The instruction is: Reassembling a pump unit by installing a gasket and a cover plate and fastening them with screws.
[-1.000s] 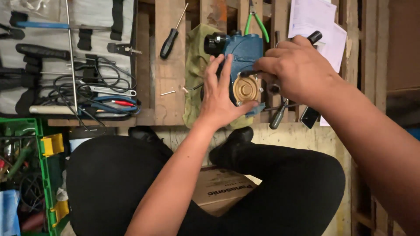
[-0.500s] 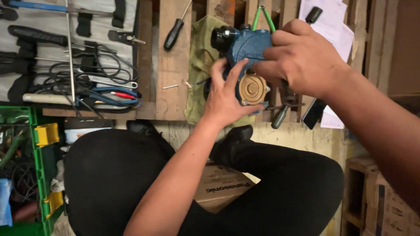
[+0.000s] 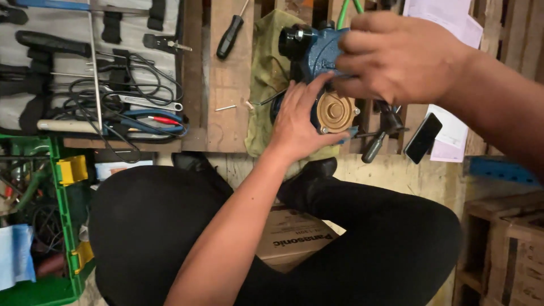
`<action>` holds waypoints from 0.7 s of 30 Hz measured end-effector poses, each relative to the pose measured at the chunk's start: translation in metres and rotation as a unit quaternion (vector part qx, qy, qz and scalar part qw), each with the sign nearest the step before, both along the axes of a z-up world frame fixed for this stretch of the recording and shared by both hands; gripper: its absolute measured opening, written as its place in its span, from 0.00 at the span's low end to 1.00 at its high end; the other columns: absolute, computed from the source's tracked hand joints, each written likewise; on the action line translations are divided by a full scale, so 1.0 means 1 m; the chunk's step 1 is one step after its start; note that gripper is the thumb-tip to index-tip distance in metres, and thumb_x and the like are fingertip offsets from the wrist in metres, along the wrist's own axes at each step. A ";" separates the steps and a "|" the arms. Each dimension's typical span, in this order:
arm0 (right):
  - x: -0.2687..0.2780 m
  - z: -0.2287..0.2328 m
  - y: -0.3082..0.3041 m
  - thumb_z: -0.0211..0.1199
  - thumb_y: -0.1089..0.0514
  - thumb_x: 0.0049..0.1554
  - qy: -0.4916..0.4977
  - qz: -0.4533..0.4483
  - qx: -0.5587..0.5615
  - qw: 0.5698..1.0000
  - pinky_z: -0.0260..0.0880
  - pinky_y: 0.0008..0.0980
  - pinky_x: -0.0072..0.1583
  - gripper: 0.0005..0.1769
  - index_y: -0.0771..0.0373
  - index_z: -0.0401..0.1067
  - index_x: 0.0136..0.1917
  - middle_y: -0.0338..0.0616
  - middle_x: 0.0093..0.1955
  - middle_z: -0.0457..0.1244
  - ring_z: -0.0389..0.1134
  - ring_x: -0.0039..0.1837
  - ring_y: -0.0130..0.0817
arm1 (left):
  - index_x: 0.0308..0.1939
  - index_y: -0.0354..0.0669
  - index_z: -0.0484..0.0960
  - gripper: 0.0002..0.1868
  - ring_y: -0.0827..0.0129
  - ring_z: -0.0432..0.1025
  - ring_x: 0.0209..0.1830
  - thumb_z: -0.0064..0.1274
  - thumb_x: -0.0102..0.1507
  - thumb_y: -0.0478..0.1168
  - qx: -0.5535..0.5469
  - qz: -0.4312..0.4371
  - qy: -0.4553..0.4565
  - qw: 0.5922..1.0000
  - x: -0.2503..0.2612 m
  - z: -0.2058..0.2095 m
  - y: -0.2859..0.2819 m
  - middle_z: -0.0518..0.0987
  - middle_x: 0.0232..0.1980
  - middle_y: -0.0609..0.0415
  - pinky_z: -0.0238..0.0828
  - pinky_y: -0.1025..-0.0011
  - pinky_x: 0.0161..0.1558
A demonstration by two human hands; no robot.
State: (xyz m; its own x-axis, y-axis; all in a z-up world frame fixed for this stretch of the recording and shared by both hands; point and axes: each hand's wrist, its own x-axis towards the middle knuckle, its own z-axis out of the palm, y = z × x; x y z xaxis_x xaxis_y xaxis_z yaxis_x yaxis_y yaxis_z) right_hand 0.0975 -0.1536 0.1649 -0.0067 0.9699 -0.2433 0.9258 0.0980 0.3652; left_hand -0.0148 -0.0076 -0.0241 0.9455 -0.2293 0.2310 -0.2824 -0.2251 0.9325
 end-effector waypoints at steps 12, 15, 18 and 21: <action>-0.030 -0.046 -0.008 0.73 0.51 0.78 -0.032 -0.253 0.186 0.949 0.56 0.38 0.57 0.29 0.51 0.65 0.37 0.32 0.28 0.60 0.56 0.37 0.35 | 0.75 0.60 0.59 0.56 0.49 0.63 0.67 0.77 0.50 0.57 -0.007 -0.005 0.087 0.996 -0.004 0.014 0.004 0.74 0.59 0.50 0.63 0.54 0.65; -0.043 -0.055 -0.008 0.74 0.56 0.78 -0.052 -0.341 0.228 0.910 0.53 0.40 0.54 0.30 0.54 0.63 0.37 0.36 0.28 0.57 0.56 0.34 0.40 | 0.75 0.61 0.60 0.55 0.53 0.67 0.61 0.77 0.50 0.56 -0.017 0.004 0.060 0.998 -0.005 0.013 0.002 0.74 0.53 0.53 0.65 0.60 0.61; -0.050 -0.062 -0.006 0.71 0.57 0.76 -0.060 -0.435 0.240 0.866 0.53 0.42 0.53 0.25 0.52 0.65 0.38 0.38 0.27 0.54 0.56 0.31 0.44 | 0.76 0.60 0.59 0.56 0.54 0.68 0.59 0.78 0.51 0.57 -0.013 0.013 0.043 0.999 -0.006 0.010 0.000 0.74 0.53 0.53 0.65 0.60 0.62; -0.054 -0.066 -0.005 0.67 0.57 0.74 -0.068 -0.486 0.236 0.839 0.54 0.43 0.52 0.21 0.50 0.66 0.39 0.39 0.26 0.54 0.54 0.29 0.51 | 0.77 0.60 0.58 0.56 0.54 0.68 0.59 0.78 0.52 0.57 -0.015 0.016 0.034 0.999 -0.007 0.009 0.000 0.74 0.52 0.53 0.65 0.59 0.62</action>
